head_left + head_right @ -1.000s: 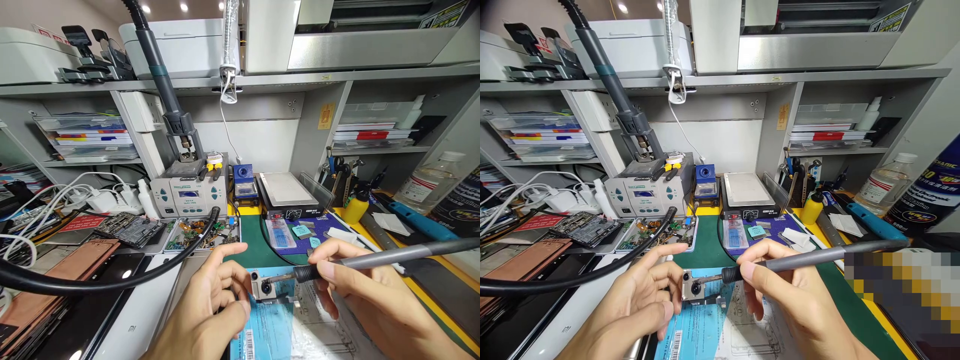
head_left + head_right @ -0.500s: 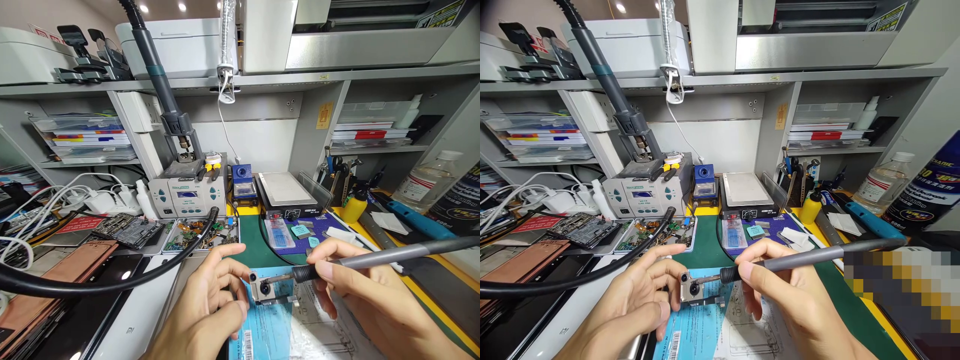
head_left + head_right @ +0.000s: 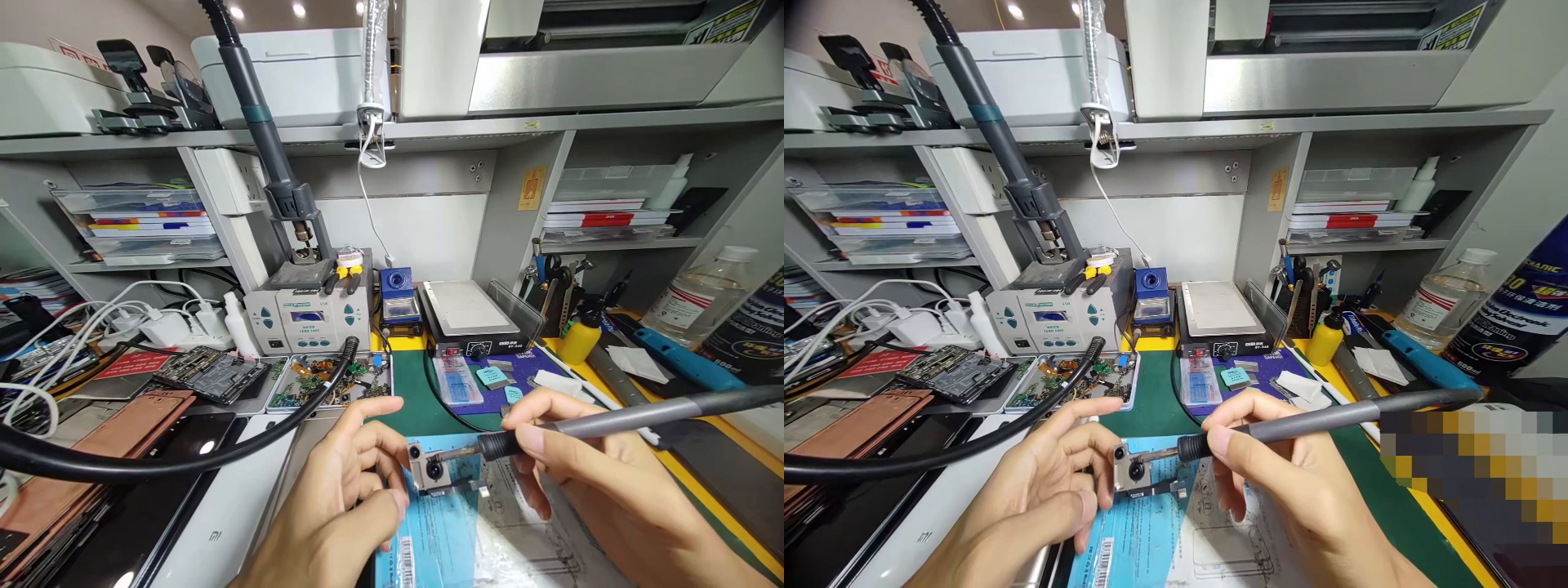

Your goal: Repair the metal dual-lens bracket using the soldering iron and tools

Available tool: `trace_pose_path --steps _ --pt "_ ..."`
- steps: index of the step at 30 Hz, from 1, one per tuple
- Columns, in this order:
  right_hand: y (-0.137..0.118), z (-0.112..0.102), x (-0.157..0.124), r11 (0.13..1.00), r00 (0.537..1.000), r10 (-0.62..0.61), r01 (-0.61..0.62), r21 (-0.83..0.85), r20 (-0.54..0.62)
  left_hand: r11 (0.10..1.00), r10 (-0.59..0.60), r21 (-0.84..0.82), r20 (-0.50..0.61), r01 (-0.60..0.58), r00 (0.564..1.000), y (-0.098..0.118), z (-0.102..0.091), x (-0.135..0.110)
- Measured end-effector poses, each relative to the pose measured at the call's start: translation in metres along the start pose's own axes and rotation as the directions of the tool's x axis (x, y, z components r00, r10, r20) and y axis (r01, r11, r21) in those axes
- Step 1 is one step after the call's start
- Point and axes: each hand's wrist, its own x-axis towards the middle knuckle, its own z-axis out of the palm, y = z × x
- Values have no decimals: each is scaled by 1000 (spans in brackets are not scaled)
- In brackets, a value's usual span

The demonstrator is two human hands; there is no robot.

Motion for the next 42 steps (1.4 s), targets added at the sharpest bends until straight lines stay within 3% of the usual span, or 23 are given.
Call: trace_pose_path --steps 9,42 --pt "-9 9 -2 1000 998 20 -20 4 -57 1000 1 7 18 -1 1000 1 1 -1" --pt "-4 5 1 1000 999 -4 4 -5 -33 999 -24 38 12 24 1000 1 0 -2"
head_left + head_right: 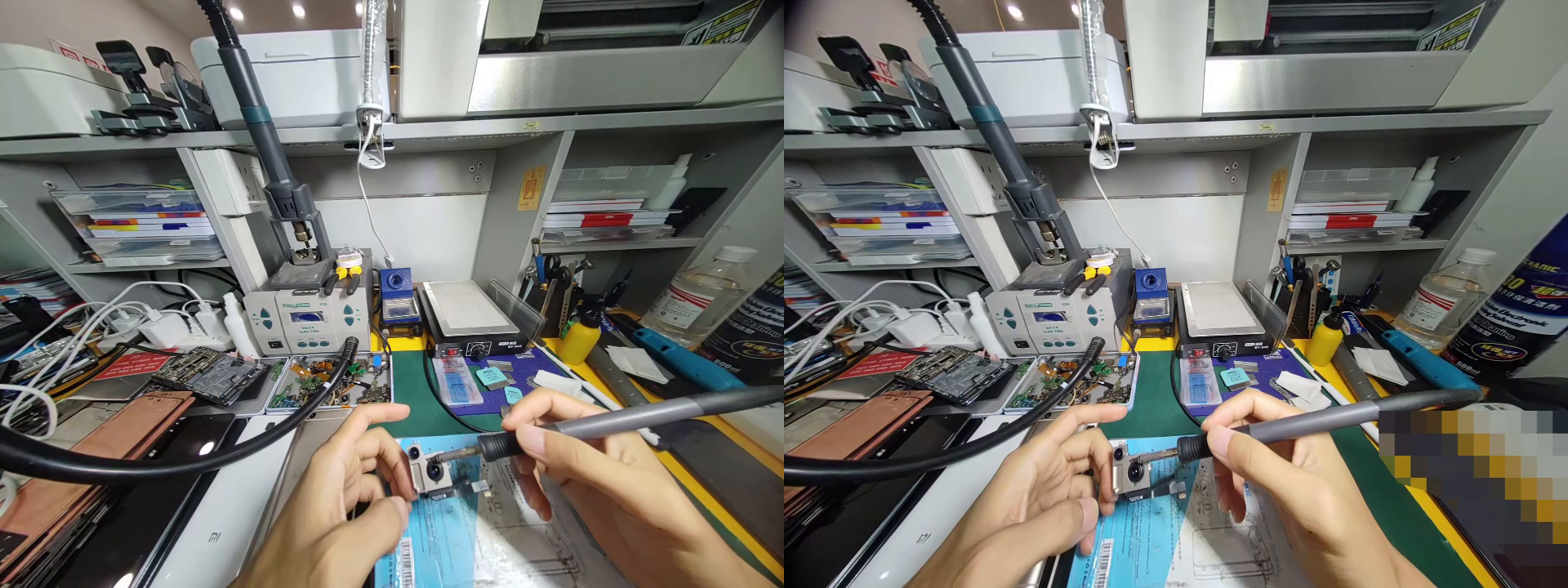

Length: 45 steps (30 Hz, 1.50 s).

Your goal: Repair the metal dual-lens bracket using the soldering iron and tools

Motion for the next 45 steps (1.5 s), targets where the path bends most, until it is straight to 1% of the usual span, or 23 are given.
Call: trace_pose_path --steps 8,13,16,20,27,30,34,38,45 --pt "0 0 -1 1000 1000 -3 3 -14 3 1000 -8 -3 -12 8 1000 1 1 -1" --pt "-5 3 -2 999 1000 7 -7 -33 -16 1000 9 -25 -26 -9 1000 2 3 -1" --pt "-5 3 -2 1000 1000 15 -15 -20 -21 1000 23 0 -46 -23 999 2 5 -1" --pt "0 0 0 1000 1000 7 -7 0 15 999 37 42 -79 -34 996 3 8 -2" --pt "1 -2 0 1000 999 18 -18 11 31 989 64 136 -64 -55 996 2 10 -1" --pt "0 -1 0 1000 999 21 -22 14 33 990 75 122 -82 -65 994 0 11 0" --pt "3 -3 0 1000 999 19 -20 12 38 997 42 75 -99 -34 994 0 12 0" --pt "5 -6 1 1000 999 -2 3 -12 40 997 35 71 -125 -26 991 1 12 0" --pt "-4 4 -1 1000 1000 14 -14 -3 -20 997 60 60 -132 -53 989 -1 12 1"
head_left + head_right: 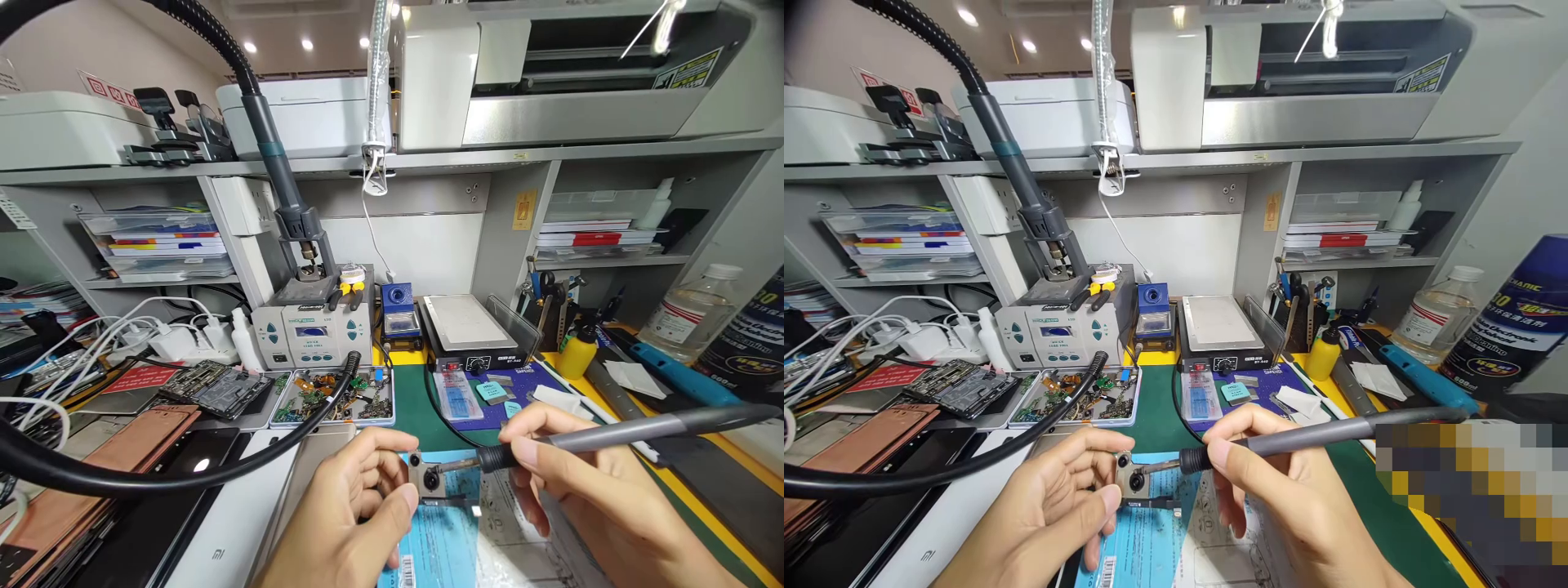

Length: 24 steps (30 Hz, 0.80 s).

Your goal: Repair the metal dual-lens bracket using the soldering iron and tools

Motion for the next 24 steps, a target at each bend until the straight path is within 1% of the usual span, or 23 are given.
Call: trace_pose_path --steps 4,10,14,18,24 --pt "-2 1 -2 1000 1000 12 -12 11 -11 1000 13 -25 -1 -13 1000 -4 -1 1" --pt "3 -3 1 1000 1000 11 -11 -11 17 998 37 -47 14 -36 999 -10 -2 2" --pt "2 -3 0 1000 1000 12 -13 21 23 998 33 -54 20 -32 999 -8 -3 2" --pt "0 -1 -2 996 998 53 -55 64 30 999 13 -53 54 -10 998 -8 -5 1" --pt "-4 2 -2 993 997 71 -71 97 7 996 40 -78 92 -33 995 -6 -8 2"
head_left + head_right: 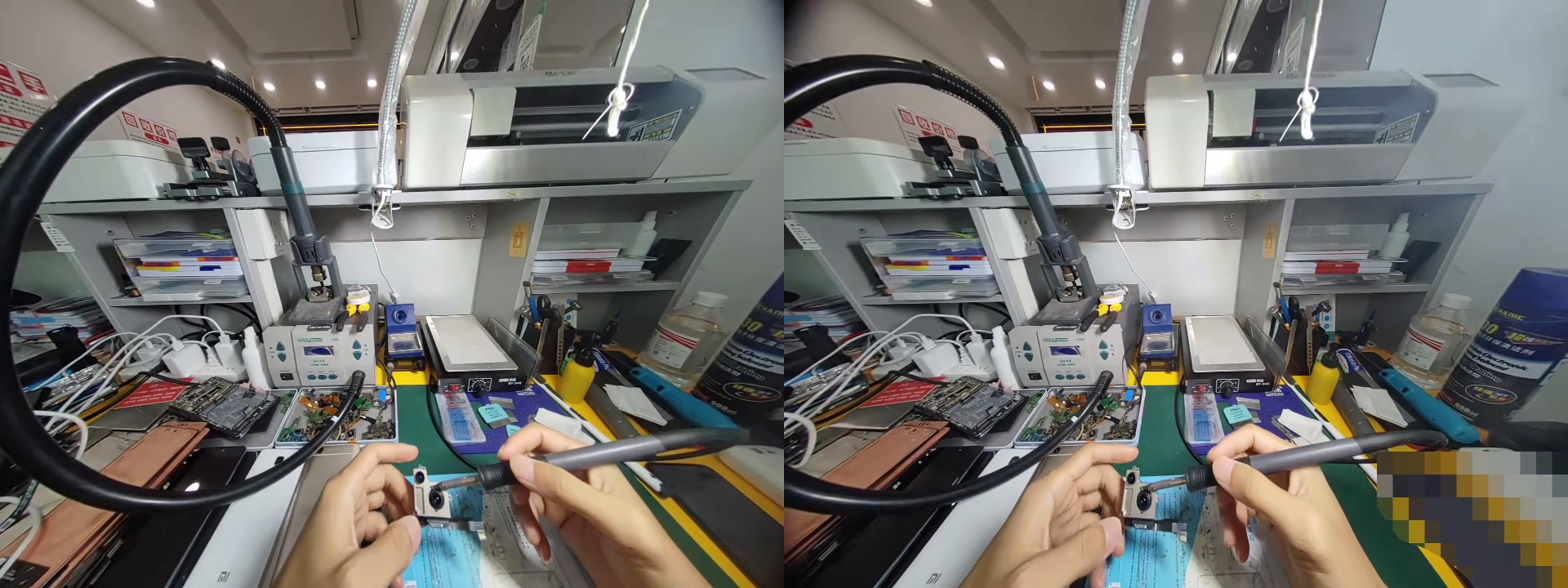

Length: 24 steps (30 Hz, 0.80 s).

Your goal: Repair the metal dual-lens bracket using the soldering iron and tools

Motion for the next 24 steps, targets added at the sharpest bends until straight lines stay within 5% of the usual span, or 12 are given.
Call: trace_pose_path --steps 24 --pt "-3 6 -2 1000 1000 0 0 30 -11 998 -7 70 -32 9 999 0 6 3"
